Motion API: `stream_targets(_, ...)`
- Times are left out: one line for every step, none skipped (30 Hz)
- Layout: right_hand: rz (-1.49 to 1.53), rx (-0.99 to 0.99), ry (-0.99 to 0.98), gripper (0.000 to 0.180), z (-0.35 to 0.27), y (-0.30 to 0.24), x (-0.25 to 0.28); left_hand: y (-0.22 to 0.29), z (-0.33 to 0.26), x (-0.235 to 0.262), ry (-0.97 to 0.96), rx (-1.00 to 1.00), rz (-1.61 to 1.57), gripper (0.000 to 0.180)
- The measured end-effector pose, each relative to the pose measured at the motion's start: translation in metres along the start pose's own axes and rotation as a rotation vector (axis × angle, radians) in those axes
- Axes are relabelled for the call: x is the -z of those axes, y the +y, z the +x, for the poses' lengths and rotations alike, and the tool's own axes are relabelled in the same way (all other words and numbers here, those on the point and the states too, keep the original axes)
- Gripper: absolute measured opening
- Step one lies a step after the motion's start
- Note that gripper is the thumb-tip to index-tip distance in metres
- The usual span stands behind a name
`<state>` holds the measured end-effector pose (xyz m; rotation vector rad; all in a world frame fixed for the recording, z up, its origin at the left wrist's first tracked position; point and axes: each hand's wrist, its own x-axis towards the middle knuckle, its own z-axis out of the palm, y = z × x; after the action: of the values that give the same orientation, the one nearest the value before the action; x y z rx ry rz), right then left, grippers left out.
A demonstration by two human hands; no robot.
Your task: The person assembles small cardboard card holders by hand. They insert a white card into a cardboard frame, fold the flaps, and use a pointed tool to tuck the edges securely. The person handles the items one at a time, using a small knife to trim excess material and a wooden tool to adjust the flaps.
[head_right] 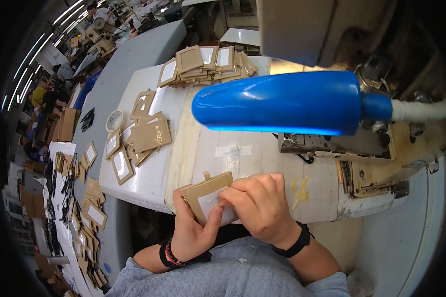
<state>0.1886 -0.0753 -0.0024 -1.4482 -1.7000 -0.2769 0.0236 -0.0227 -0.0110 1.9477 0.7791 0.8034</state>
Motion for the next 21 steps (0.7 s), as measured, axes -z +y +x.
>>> stream_targets(-0.006, -0.013, -0.040, 0.021, 0.003, 0.000, 0.003, 0.000, 0.000, 0.000, -0.006, -0.007, 0.039, 0.049)
stream_targets(-0.012, -0.025, -0.080, 0.022, 0.004, 0.000, 0.004, 0.000, 0.000, 0.000, -0.011, -0.014, 0.077, 0.049)
stream_targets(-0.020, -0.026, -0.113, 0.022, 0.004, -0.001, 0.004, 0.001, 0.000, 0.000, -0.033, 0.025, 0.036, 0.050)
stream_targets(-0.028, -0.027, -0.146, 0.022, 0.004, -0.001, 0.004, 0.004, 0.000, 0.000, -0.054, 0.065, -0.005, 0.050)
stream_targets(-0.036, -0.027, -0.179, 0.023, 0.004, -0.001, 0.003, 0.006, 0.000, 0.000, -0.074, 0.105, -0.046, 0.050)
stream_targets(-0.055, -0.006, -0.173, 0.022, 0.004, -0.002, 0.002, 0.006, 0.001, 0.000, -0.077, 0.093, -0.038, 0.050)
stream_targets(-0.073, 0.016, -0.168, 0.022, 0.002, -0.003, 0.000, 0.005, 0.001, 0.000, -0.079, 0.081, -0.030, 0.050)
stream_targets(-0.092, 0.037, -0.163, 0.022, 0.001, -0.003, -0.001, 0.005, 0.001, 0.001, -0.081, 0.070, -0.022, 0.050)
stream_targets(-0.070, 0.046, -0.149, 0.021, -0.001, -0.002, -0.003, 0.006, 0.002, 0.002, -0.092, 0.081, -0.037, 0.050)
stream_targets(-0.048, 0.055, -0.135, 0.021, -0.003, 0.000, -0.005, 0.008, 0.003, 0.003, -0.104, 0.092, -0.052, 0.050)
stream_targets(-0.026, 0.064, -0.121, 0.020, -0.004, 0.001, -0.005, 0.009, 0.004, 0.005, -0.115, 0.104, -0.068, 0.051)
stream_targets(0.022, 0.056, -0.129, 0.020, -0.003, 0.003, -0.004, 0.007, 0.004, 0.006, -0.120, 0.106, -0.095, 0.051)
stream_targets(0.070, 0.048, -0.137, 0.020, -0.002, 0.005, -0.001, 0.002, 0.005, 0.006, -0.124, 0.109, -0.123, 0.052)
stream_targets(0.118, 0.041, -0.146, 0.020, 0.000, 0.006, 0.000, 0.000, 0.006, 0.007, -0.128, 0.112, -0.151, 0.053)
stream_targets(0.123, 0.027, -0.148, 0.020, 0.000, 0.006, 0.001, 0.000, 0.007, 0.008, -0.123, 0.081, -0.121, 0.053)
stream_targets(0.129, 0.013, -0.150, 0.020, 0.001, 0.005, 0.001, 0.001, 0.008, 0.008, -0.119, 0.049, -0.091, 0.053)
stream_targets(0.135, -0.001, -0.151, 0.020, 0.001, 0.004, 0.002, 0.002, 0.009, 0.009, -0.114, 0.018, -0.061, 0.053)
stream_targets(0.141, -0.007, -0.190, 0.020, 0.002, 0.004, 0.003, 0.005, 0.010, 0.009, -0.135, 0.064, -0.052, 0.053)
stream_targets(0.146, -0.014, -0.229, 0.020, 0.003, 0.004, 0.004, 0.009, 0.010, 0.009, -0.157, 0.110, -0.043, 0.054)
stream_targets(0.151, -0.020, -0.268, 0.020, 0.004, 0.004, 0.005, 0.012, 0.010, 0.009, -0.178, 0.156, -0.034, 0.055)
stream_targets(0.129, -0.007, -0.262, 0.020, 0.003, 0.004, 0.004, 0.011, 0.010, 0.009, -0.175, 0.142, -0.046, 0.055)
